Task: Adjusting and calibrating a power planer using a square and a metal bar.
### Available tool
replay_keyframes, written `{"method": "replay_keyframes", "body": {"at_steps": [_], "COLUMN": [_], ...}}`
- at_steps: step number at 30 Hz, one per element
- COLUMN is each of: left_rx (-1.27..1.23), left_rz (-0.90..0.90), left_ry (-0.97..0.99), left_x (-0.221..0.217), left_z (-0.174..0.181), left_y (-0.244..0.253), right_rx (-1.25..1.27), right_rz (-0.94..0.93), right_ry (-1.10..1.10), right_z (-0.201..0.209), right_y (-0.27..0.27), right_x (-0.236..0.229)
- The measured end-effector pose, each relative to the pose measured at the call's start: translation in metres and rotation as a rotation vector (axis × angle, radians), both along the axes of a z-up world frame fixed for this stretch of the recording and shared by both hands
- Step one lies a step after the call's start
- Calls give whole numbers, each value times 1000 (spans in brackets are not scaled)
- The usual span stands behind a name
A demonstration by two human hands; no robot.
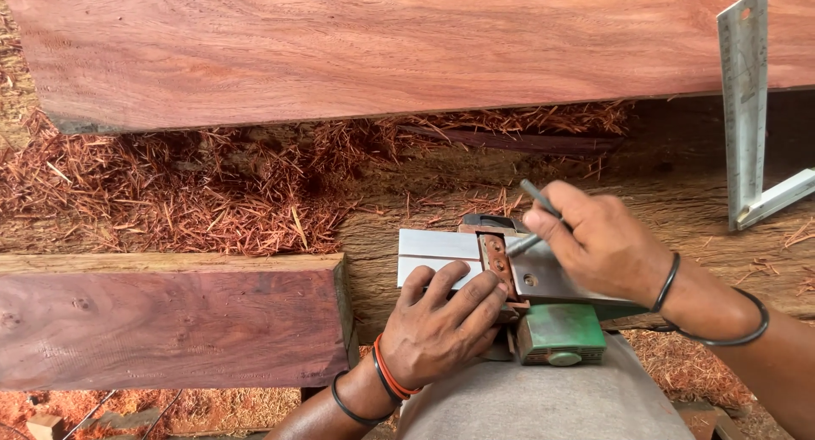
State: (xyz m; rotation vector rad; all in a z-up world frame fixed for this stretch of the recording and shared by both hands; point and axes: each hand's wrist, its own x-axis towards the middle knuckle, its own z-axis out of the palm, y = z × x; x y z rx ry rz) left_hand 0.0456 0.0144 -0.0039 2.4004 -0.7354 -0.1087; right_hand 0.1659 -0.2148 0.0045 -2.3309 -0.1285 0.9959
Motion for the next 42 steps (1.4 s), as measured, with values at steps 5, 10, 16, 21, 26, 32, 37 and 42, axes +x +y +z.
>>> {"method": "replay_keyframes", "body": {"at_steps": [5, 10, 16, 21, 26, 32, 37, 42], "left_rx": [10, 3, 1, 4, 6, 4, -2, -22], "left_rz": [-3, 1, 1, 2, -1, 10, 4, 25], "left_ry": [-7, 3, 0, -8, 1, -4, -31, -11], "left_x": [2, 1, 1, 1, 1, 0, -1, -2], "left_z": [2, 2, 1, 1, 1, 0, -2, -3], "left_y": [-1, 0, 0, 0, 0, -1, -1, -1], "right_rx": [45, -10, -124, -3, 35, 23, -52, 5], "right_rz": [35, -15, 12, 16, 26, -31, -18, -30], "right_ry": [-35, 73, 176, 53, 1, 38, 130, 126], "right_z": [4, 1, 3, -1, -5, 12, 24, 19], "right_y": [5, 11, 15, 11, 8, 11, 7, 9], "right_x": [-10, -9, -7, -13, -16, -5, -14, -18]}}
